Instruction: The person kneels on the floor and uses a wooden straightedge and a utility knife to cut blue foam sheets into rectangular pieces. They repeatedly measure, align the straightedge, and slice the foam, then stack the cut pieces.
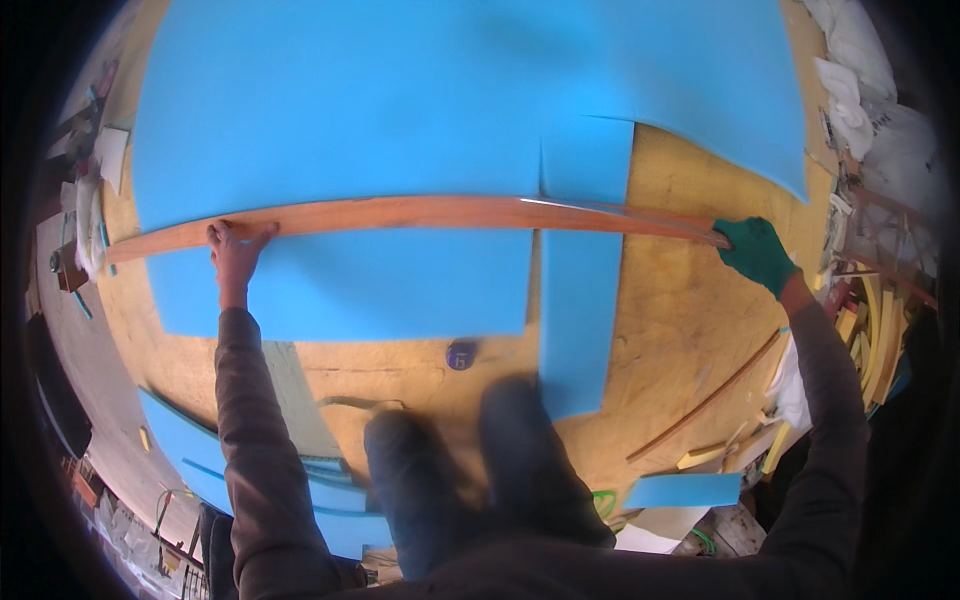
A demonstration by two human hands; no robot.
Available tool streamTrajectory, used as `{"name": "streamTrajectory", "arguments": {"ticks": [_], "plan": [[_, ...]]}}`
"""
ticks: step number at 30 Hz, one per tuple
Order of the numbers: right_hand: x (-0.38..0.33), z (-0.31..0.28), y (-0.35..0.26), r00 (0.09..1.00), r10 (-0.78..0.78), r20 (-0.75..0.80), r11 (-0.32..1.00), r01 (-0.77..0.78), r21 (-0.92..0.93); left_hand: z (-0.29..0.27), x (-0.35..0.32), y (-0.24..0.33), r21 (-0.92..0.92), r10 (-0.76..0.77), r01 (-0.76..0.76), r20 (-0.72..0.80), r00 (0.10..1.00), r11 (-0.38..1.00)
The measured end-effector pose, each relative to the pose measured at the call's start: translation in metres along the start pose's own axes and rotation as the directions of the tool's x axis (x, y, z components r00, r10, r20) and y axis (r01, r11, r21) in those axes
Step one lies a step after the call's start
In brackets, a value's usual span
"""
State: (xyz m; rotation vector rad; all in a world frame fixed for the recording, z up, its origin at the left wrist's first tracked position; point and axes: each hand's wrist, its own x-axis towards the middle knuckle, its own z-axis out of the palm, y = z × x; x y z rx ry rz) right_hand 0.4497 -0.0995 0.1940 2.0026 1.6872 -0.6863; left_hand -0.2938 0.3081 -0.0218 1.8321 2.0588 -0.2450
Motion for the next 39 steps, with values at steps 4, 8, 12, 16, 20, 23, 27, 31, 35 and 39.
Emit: {"name": "streamTrajectory", "arguments": {"ticks": [4,8,12,16,20,23,27,31,35,39], "plan": [[-0.076,0.066,-0.032,0.954,0.206,-0.217,0.875,-0.080,0.478,0.002,-0.004,-0.001,0.001,-0.014,0.014,-0.020,1.000,1.000],[-0.160,0.176,-0.120,0.667,0.744,-0.038,0.401,-0.401,0.823,0.008,-0.002,-0.004,-0.005,0.000,-0.001,-0.073,0.997,1.000],[-0.206,0.272,-0.197,0.312,0.950,-0.005,0.162,-0.479,0.863,0.026,-0.019,-0.018,-0.046,0.116,-0.130,-0.236,0.965,0.990],[-0.212,0.330,-0.228,0.198,0.980,0.025,0.124,-0.704,0.700,0.060,-0.096,-0.049,-0.041,0.017,-0.034,-0.356,0.934,0.999],[-0.140,0.310,-0.234,0.422,0.898,-0.120,0.364,-0.562,0.743,0.082,-0.179,-0.069,-0.530,-0.349,0.227,-0.142,0.926,0.817],[-0.033,0.243,-0.249,0.705,0.511,-0.491,0.753,-0.091,0.652,0.083,-0.198,-0.069,-0.912,-0.352,0.225,0.098,0.931,0.342],[0.123,0.151,-0.283,0.700,0.128,-0.703,0.972,0.051,0.228,0.051,-0.187,-0.057,-0.985,-0.394,0.148,0.100,0.913,0.093],[0.180,0.108,-0.290,0.949,0.005,-0.315,0.990,0.040,0.135,0.017,-0.189,-0.041,-0.983,-0.393,0.133,0.172,0.903,-0.125],[0.163,0.094,-0.271,0.787,-0.152,-0.597,0.978,0.206,0.022,-0.009,-0.197,-0.052,-0.994,-0.259,-0.042,-0.014,0.966,-0.105],[0.139,0.069,-0.242,0.673,-0.114,-0.730,0.987,0.161,-0.006,-0.016,-0.208,-0.097,-0.995,-0.178,0.003,0.020,0.984,-0.099]]}}
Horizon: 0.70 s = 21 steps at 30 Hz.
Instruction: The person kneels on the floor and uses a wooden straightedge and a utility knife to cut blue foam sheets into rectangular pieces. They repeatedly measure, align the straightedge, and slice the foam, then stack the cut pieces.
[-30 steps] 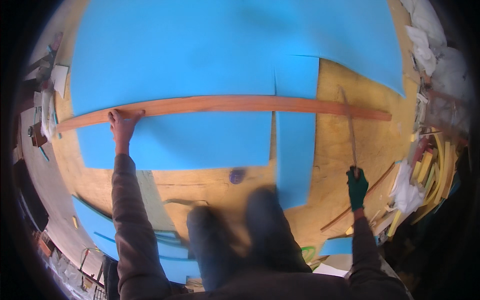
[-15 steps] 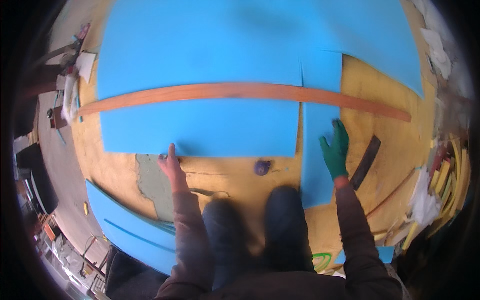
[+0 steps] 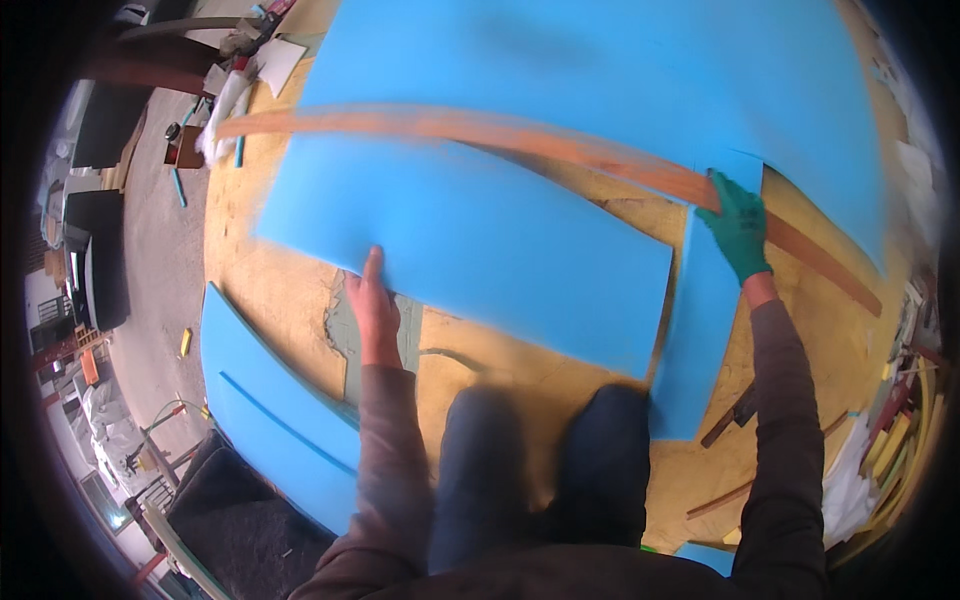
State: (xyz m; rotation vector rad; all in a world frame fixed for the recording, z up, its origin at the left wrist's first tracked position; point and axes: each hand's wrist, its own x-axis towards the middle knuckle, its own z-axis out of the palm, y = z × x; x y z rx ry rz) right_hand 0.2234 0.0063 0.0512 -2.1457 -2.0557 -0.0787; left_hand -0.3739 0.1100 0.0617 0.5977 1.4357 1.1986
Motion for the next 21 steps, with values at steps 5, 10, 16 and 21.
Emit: {"name": "streamTrajectory", "arguments": {"ticks": [5,10,16,21], "plan": [[0.031,0.009,0.049,0.987,0.159,0.020,0.985,-0.157,-0.074,-0.040,-0.013,-0.013,0.023,-0.105,0.105,0.010,0.994,0.994],[0.028,0.059,0.020,0.957,0.283,-0.064,0.947,-0.289,-0.141,-0.081,-0.048,-0.005,0.033,-0.082,0.082,-0.012,0.997,0.996],[-0.083,0.048,-0.111,0.939,0.329,0.102,0.839,-0.340,0.425,-0.173,-0.084,0.033,0.187,0.063,-0.019,-0.235,0.970,0.982],[-0.191,0.046,-0.177,0.859,0.489,0.153,0.783,-0.509,0.358,-0.304,-0.113,0.152,0.371,0.326,-0.185,-0.364,0.872,0.910]]}}
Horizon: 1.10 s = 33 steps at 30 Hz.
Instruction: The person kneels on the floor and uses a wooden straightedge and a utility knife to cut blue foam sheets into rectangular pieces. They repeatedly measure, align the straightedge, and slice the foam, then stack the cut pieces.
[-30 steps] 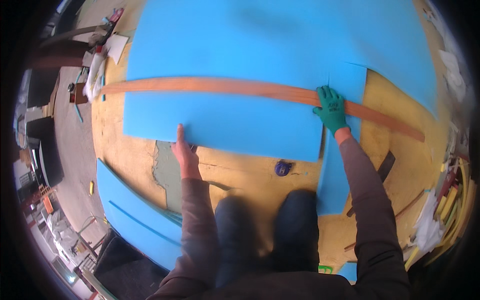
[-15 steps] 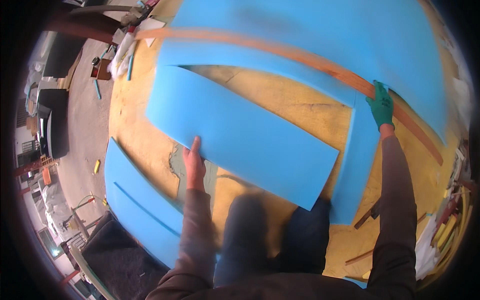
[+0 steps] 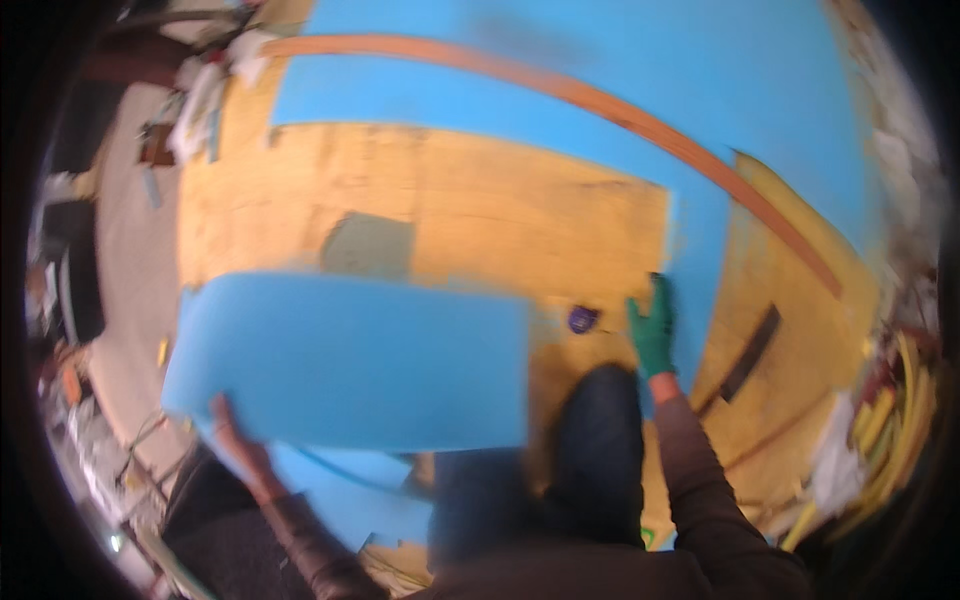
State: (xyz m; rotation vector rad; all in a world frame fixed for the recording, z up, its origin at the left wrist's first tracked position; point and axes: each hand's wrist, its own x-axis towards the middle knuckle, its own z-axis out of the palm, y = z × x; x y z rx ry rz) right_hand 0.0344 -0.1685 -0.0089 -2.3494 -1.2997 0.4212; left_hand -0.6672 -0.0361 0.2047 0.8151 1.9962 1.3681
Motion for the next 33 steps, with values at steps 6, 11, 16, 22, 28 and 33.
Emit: {"name": "streamTrajectory", "arguments": {"ticks": [6,11,16,22,28,33], "plan": [[-0.057,0.028,0.004,0.998,-0.059,0.009,0.998,0.059,-0.031,-0.153,0.027,-0.028,0.496,0.036,0.076,-0.212,0.977,0.865],[-0.039,0.021,0.010,0.977,0.068,-0.204,0.995,-0.080,-0.052,-0.249,0.016,-0.088,0.824,-0.047,0.297,-0.314,0.948,0.484],[-0.024,-0.020,0.030,0.909,0.245,-0.336,0.969,-0.239,0.059,-0.284,0.029,-0.092,0.951,-0.075,0.239,-0.228,0.971,0.197],[-0.031,-0.044,0.112,0.854,0.354,-0.381,0.927,-0.375,0.019,-0.029,0.007,-0.113,0.645,-0.102,-0.396,0.594,0.798,0.654],[-0.102,-0.083,0.243,0.465,0.759,-0.455,0.394,-0.885,-0.247,0.378,-0.115,-0.078,0.038,0.215,-0.783,0.952,0.216,0.621],[-0.176,-0.090,0.247,0.358,0.882,-0.307,0.345,-0.934,-0.097,0.633,-0.213,-0.032,-0.171,0.345,-0.905,0.938,-0.029,0.388]]}}
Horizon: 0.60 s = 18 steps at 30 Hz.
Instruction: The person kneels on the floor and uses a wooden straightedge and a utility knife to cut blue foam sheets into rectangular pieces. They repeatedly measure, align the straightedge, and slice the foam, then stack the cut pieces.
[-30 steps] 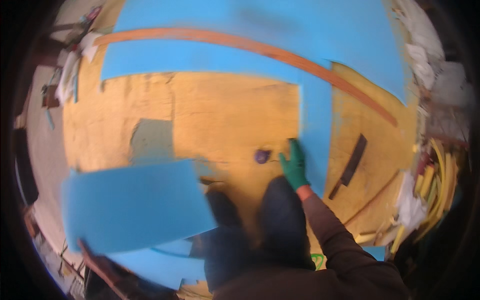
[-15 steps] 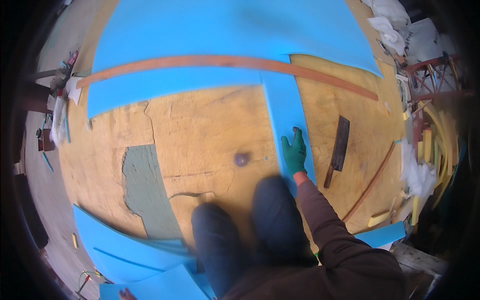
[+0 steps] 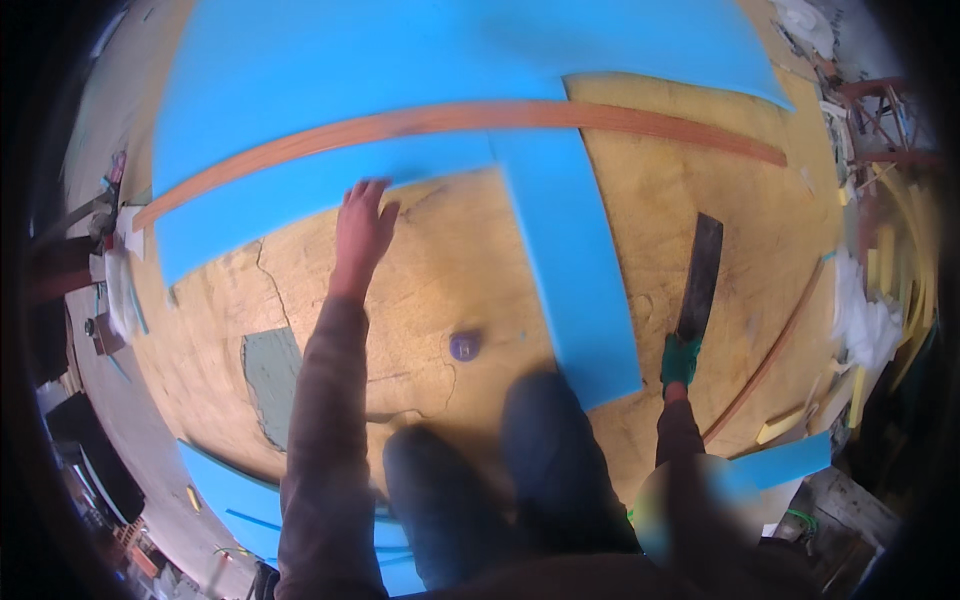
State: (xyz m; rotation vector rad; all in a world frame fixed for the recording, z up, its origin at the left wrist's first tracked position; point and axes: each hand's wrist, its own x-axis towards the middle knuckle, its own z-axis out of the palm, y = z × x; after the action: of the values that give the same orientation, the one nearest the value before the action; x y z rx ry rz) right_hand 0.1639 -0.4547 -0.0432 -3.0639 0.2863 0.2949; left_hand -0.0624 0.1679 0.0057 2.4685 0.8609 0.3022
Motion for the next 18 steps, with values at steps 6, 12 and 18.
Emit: {"name": "streamTrajectory", "arguments": {"ticks": [6,12,18], "plan": [[0.005,-0.022,0.013,0.972,-0.047,0.228,0.992,0.072,-0.099,0.068,0.126,0.027,0.303,0.077,-0.029,-0.147,0.986,0.953],[0.010,-0.010,0.025,0.952,-0.297,0.080,0.945,0.305,-0.118,0.047,0.148,0.028,0.328,0.022,-0.062,0.126,0.992,0.943],[0.005,-0.009,0.021,0.963,-0.254,0.090,0.927,0.269,-0.260,0.037,0.115,0.043,0.309,-0.033,-0.026,0.186,0.982,0.951]]}}
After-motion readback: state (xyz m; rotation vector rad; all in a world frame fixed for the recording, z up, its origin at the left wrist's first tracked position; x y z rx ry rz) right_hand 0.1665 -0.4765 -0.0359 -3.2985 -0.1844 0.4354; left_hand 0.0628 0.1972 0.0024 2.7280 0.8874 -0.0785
